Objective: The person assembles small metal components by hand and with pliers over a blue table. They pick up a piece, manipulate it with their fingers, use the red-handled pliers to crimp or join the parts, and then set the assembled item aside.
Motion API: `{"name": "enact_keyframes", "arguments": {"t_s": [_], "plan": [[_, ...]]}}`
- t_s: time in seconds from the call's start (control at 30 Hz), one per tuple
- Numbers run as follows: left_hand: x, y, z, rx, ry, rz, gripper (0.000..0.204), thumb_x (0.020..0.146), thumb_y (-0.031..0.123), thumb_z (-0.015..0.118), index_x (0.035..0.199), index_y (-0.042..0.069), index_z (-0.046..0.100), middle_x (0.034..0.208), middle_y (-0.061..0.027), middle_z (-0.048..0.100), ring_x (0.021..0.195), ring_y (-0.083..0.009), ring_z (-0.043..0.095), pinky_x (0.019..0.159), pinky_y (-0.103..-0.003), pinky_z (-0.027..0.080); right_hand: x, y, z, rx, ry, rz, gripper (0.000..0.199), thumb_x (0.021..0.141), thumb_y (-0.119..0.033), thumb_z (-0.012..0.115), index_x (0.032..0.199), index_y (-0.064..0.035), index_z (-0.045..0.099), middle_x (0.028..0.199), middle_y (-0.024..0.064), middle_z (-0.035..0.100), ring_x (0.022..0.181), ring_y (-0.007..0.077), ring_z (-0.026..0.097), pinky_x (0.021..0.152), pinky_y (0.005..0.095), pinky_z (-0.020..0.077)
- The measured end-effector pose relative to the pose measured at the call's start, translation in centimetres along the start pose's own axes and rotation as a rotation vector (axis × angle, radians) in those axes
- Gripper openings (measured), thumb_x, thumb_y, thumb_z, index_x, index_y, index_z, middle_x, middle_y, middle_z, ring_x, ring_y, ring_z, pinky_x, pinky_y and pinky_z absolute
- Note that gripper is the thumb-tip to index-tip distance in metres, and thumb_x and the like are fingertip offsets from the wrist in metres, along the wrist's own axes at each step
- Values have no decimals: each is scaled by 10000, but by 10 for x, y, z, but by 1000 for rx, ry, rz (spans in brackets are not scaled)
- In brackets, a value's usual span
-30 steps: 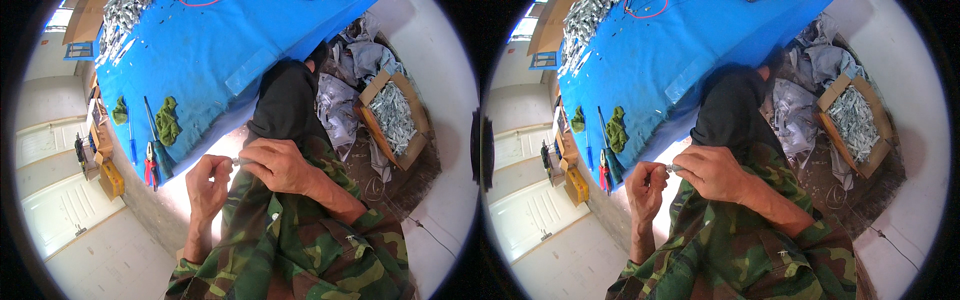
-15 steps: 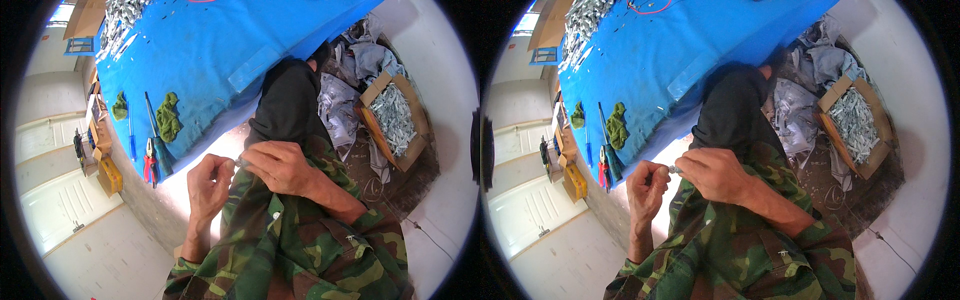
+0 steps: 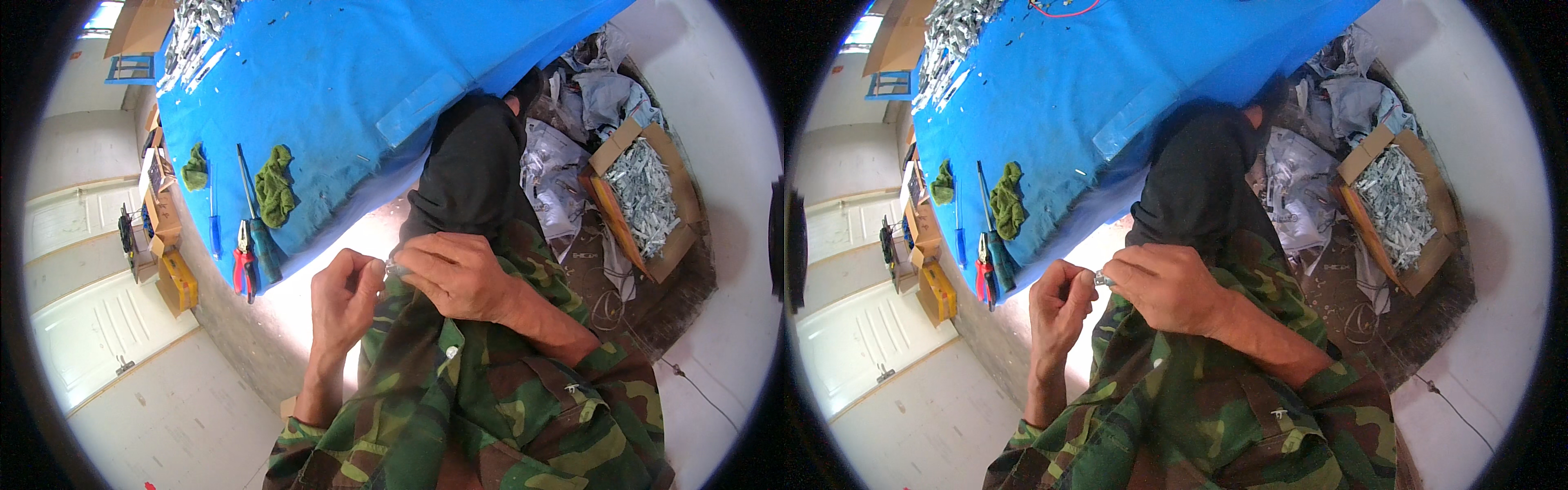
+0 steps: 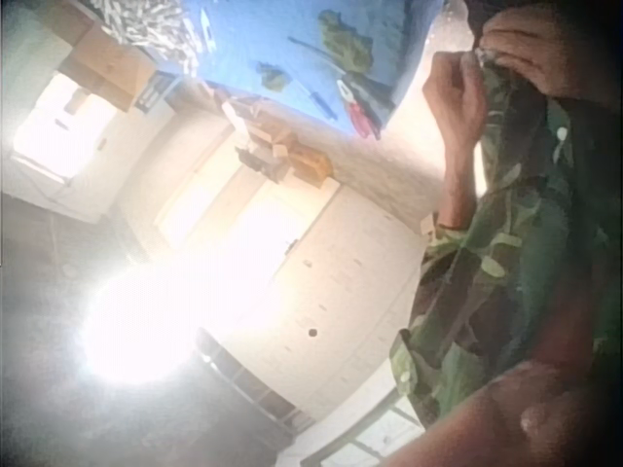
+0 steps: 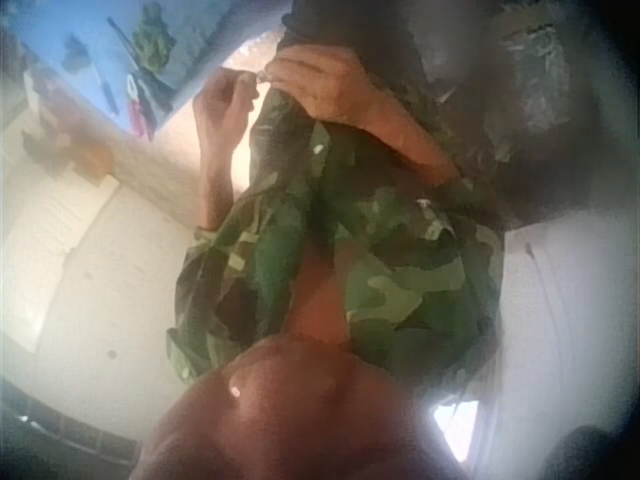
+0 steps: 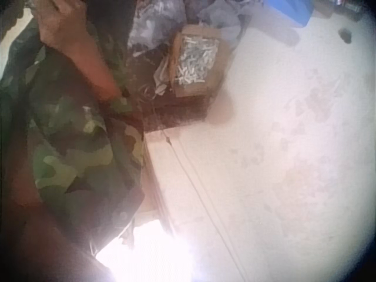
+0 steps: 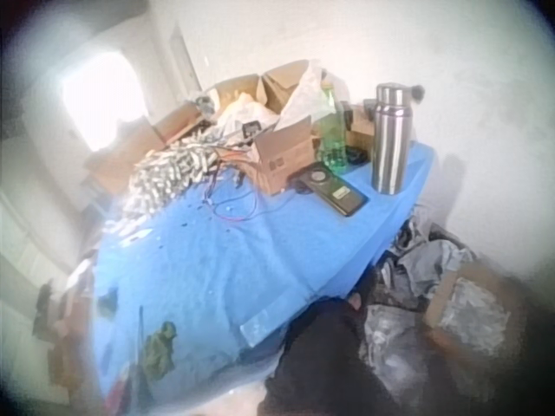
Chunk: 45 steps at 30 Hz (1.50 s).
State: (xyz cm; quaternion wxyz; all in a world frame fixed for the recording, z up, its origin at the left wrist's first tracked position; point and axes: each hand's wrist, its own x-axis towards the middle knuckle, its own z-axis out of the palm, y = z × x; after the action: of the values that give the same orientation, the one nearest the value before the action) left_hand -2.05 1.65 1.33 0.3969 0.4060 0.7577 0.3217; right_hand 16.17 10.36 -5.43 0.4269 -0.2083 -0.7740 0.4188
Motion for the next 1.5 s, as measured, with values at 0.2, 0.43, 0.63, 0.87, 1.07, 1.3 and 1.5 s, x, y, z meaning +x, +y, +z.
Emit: {"name": "enact_keyframes", "arguments": {"t_s": [0.2, 0.43, 0.63, 0.87, 1.07, 1.3, 1.5], "plan": [[0, 2, -3, -91, -4, -46, 298, 1030, 232, 693, 930, -48, 667, 704, -32, 667, 635, -85, 586, 575, -251, 461, 3, 0, 1, 37, 8, 21, 325, 816, -10, 830, 1118, -11, 713, 1068, 123, 715, 891, 322, 732, 763, 388, 607], [-5, 2, 3, 2, 78, 48, 277, 1042, 229, 685, 919, -15, 644, 711, -19, 652, 629, -58, 549, 563, -233, 430, 3, 2, 3, 51, -2, 30, 308, 821, 8, 827, 1110, -8, 721, 1078, 120, 716, 902, 308, 733, 765, 383, 605], [-7, -5, 6, 83, 130, 171, 272, 1052, 237, 665, 924, -3, 645, 710, -17, 649, 620, -54, 535, 553, -233, 413, -1, 6, 3, 269, -58, 179, 272, 858, -29, 791, 1122, -22, 727, 1087, 126, 714, 946, 316, 727, 804, 382, 592], [3, -1, -1, -155, 96, -134, 320, 1055, 265, 619, 936, -30, 652, 746, -36, 666, 629, -72, 544, 573, -235, 434, 2, 1, -1, 416, -58, 425, 228, 932, -45, 732, 1155, 0, 722, 1063, 125, 736, 919, 227, 730, 809, 331, 569], [12, -17, -10, -272, 187, -79, 283, 1072, 264, 617, 959, 10, 668, 781, -50, 681, 609, -69, 541, 549, -228, 425, -2, 12, -6, 877, -38, 775, 403, 1027, -65, 603, 1411, 50, 569, 1156, 117, 729, 923, 110, 682, 814, 270, 560], [44, -35, -59, -414, 504, 124, 159, 1059, 220, 670, 1012, 69, 692, 834, -17, 669, 609, -41, 492, 508, -198, 373, -11, 27, 3, 774, 88, 841, 347, 1009, -85, 618, 1335, 31, 596, 1117, 104, 734, 859, 124, 711, 693, 271, 567], [77, -30, -82, -669, 609, 233, 193, 1042, 182, 687, 1147, 21, 678, 966, -29, 690, 684, -14, 497, 546, -167, 361, -15, 40, 7, 899, 129, 882, 396, 990, -172, 656, 1320, 44, 617, 1022, 89, 739, 750, 114, 695, 590, 255, 539]]}}
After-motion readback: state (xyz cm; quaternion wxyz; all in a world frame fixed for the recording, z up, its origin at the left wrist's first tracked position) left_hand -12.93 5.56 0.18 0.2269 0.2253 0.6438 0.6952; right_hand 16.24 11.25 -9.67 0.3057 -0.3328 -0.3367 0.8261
